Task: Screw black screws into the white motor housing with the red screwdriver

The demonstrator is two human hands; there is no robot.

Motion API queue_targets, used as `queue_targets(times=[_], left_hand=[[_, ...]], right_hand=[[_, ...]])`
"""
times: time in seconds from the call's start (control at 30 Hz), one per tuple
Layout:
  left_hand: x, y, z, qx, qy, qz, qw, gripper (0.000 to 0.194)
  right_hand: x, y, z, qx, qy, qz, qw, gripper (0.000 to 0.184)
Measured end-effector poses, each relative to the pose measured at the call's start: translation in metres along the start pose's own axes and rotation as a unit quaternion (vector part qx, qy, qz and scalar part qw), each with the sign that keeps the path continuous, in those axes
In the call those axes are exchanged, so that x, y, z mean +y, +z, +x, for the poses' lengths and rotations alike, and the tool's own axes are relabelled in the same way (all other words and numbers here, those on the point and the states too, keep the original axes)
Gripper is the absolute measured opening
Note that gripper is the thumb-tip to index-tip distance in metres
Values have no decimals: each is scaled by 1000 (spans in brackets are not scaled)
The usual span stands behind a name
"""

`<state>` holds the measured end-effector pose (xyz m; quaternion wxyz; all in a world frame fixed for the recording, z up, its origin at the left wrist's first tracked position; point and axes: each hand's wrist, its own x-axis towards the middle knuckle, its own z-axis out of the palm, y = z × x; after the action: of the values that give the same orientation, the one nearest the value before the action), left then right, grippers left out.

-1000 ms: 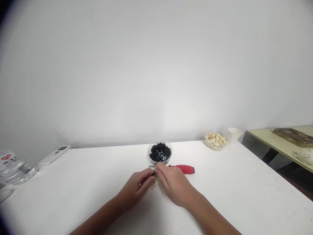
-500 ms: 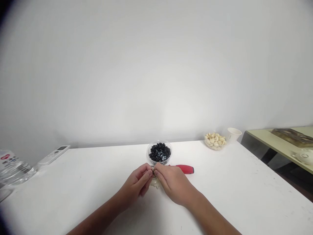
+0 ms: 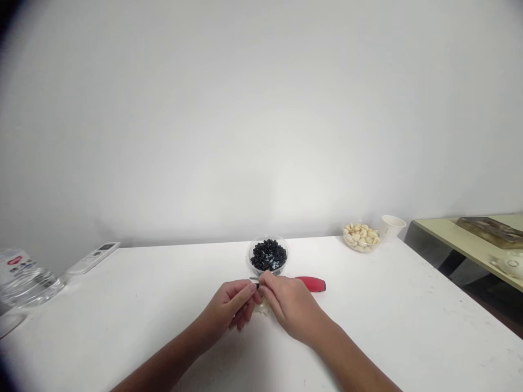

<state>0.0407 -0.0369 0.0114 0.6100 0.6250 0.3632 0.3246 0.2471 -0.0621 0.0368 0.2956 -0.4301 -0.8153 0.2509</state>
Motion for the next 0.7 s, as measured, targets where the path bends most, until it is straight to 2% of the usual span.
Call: queue_targets(times=[0.1,0.2,0.27,0.33,0.4,0.7], left_hand=[[3,1,-2,2,21,33,999,42],[7,1,-5,-1,50,127,991,40],[9,0,-6,15,91,228,969,38],[9,-2,-6,41,131,329,934,37],[9,-5,-6,62,147,392,906,34],[14,-6,-8,63,168,403,898,23]], right_hand=[[0,0,0,12,0,3,1000,22],[-3,-1,0,9,7,31,999,23],[-4,-2,-1,2,15,53,998,24],[-5,-2,-2,-1,22,59,998,24],[-4,-2,-2,1,28,50,998,23],[-4,-2,0,4,17,46,999,22]])
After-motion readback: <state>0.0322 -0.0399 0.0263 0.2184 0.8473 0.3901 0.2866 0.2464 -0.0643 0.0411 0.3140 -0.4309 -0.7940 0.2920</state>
